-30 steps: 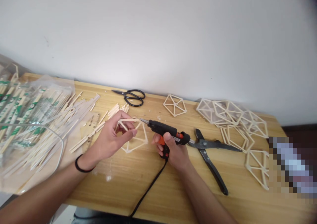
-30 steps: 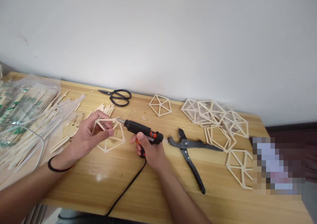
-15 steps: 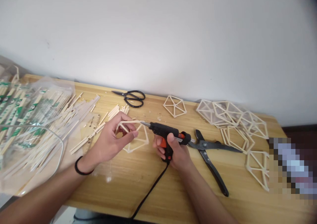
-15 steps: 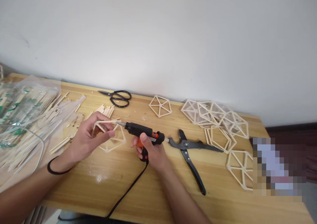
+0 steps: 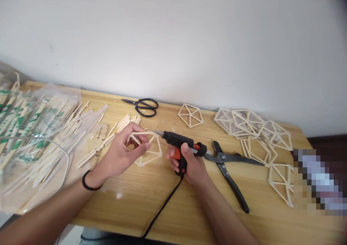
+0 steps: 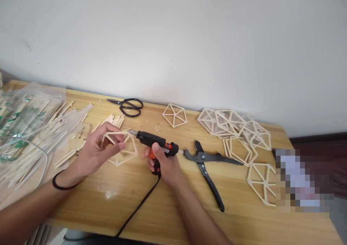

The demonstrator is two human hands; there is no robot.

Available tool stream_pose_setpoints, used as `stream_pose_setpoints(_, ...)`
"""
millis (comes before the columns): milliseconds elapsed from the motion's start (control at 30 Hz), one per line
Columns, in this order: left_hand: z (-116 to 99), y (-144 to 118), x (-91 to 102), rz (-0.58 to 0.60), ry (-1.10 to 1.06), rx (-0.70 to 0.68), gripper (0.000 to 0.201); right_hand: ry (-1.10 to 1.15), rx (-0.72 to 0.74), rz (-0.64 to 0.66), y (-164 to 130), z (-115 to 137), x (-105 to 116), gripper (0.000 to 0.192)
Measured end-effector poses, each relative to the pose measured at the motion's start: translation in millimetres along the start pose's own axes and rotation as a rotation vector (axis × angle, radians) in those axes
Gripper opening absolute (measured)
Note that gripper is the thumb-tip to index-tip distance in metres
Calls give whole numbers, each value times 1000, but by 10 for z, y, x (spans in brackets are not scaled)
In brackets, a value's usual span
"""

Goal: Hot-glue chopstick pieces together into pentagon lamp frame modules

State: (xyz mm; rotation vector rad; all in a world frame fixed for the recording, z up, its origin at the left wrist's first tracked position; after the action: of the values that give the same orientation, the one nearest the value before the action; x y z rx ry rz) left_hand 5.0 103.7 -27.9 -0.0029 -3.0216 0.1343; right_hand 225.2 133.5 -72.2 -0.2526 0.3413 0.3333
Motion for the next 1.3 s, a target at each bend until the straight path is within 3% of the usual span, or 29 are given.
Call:
stream_pose_setpoints(467,-20,5,7,3,1,-46,13,-11,5,6,-7,-29,60,59)
stream_pose_setpoints(867,27,4,-1,-149,322,-319,6,-73,27,37,-47,-16,90,60)
stream_pose_setpoints(1033,-1,11,7,-160,323,-269,3,-108,27,27,-61,-7,73,60)
stream_pose_setpoints(1300,1,21,15,-162,121,-55,13,-140,40,-3,-30,4,58,59)
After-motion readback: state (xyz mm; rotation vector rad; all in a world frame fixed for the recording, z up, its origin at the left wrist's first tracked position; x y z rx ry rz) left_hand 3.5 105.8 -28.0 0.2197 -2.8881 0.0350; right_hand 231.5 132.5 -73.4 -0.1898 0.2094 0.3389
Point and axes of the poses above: each hand's wrist, its own y-axis towards the middle knuckle, its own x-axis out of the back of the hand, z = x × y, the point moved 1 cm from there along y, towards the middle knuckle, and after that the axes turned 5 degrees about x, right-handed, at the moved point
